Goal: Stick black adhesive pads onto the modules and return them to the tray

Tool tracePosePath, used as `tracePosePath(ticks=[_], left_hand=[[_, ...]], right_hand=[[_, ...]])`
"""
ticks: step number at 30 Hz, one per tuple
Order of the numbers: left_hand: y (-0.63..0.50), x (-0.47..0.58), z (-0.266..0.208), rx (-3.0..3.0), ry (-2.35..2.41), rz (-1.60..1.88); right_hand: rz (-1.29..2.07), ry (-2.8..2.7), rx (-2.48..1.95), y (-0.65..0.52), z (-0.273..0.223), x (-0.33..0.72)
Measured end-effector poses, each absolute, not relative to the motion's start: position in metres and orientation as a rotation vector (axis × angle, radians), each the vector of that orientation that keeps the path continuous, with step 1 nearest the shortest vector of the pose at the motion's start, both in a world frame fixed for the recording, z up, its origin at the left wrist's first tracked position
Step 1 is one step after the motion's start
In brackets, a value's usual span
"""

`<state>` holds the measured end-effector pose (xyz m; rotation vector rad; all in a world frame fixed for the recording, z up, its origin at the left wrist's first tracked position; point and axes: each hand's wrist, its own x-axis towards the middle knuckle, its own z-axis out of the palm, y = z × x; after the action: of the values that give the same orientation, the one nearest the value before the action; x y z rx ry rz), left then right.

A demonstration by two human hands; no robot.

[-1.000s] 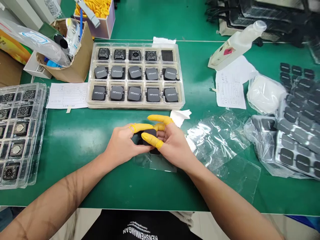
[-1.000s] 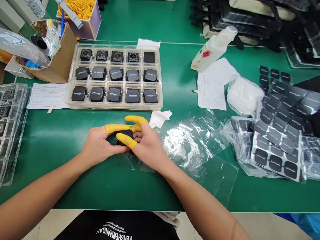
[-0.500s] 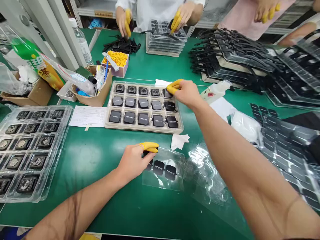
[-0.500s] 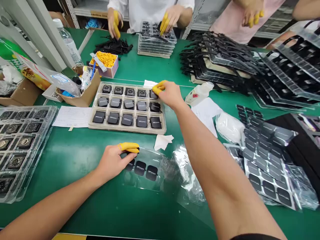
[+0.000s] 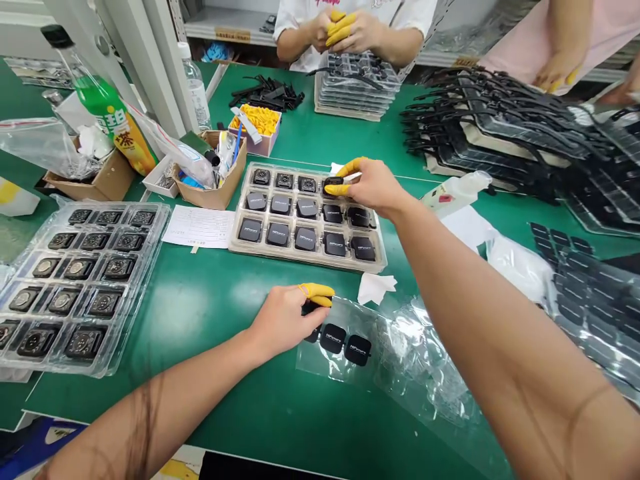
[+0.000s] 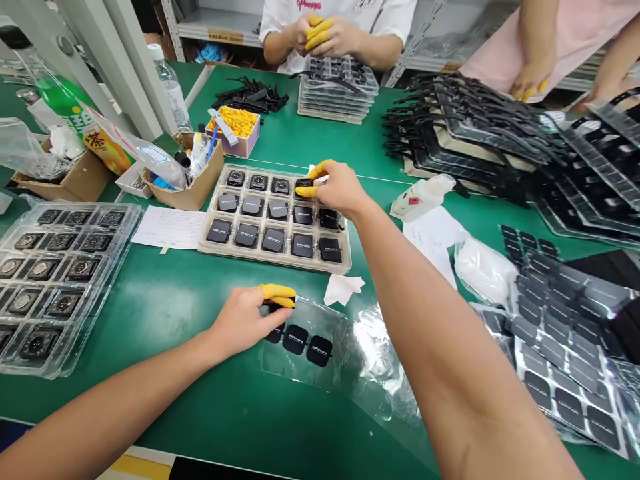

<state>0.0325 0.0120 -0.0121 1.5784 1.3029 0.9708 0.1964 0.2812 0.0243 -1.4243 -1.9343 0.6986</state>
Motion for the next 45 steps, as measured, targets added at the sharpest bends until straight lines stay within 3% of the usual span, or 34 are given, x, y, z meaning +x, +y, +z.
tracePosePath(ticks=[7,12,15,25,29,34,39,42,45], left_hand=[[0.012,0.031,-0.009,1.502,1.319,0.946],[0.013,0.031,-0.013,1.393,1.310,0.908],[0.013,0.033,-0.014,1.409,1.347,0.905],[0.014,0.032,-0.014,1.517,1.330,0.939],[0.014,0.032,-0.015,1.464,1.299,0.985],[0.014,0.032,-0.015,1.346,1.290,0.978],[0.015,0.032,-0.015,1.285,1.271,0.966],[0.016,0.032,-0.014,1.274,1.271,0.952],[0.016,0.031,-0.013,1.258,1.264,0.956]], right_hand=[[1.074,-1.557,-1.159,0.147,0.035,0.207],[1.456,-1.191,-1.289,0.037,0.014,0.209],[1.518,-1.238,-1.337,0.024,0.010,0.209],[1.180,-1.410,-1.253,0.023,-0.003,0.206],[1.010,-1.532,-1.256,0.022,0.016,0.211],[1.235,-1.303,-1.096,0.020,0.047,0.286],[0.504,-1.668,-1.879,0.016,0.024,0.349],[0.124,-1.832,-1.903,0.026,0.013,0.341],[0.179,-1.975,-1.696,0.050,0.002,0.316]])
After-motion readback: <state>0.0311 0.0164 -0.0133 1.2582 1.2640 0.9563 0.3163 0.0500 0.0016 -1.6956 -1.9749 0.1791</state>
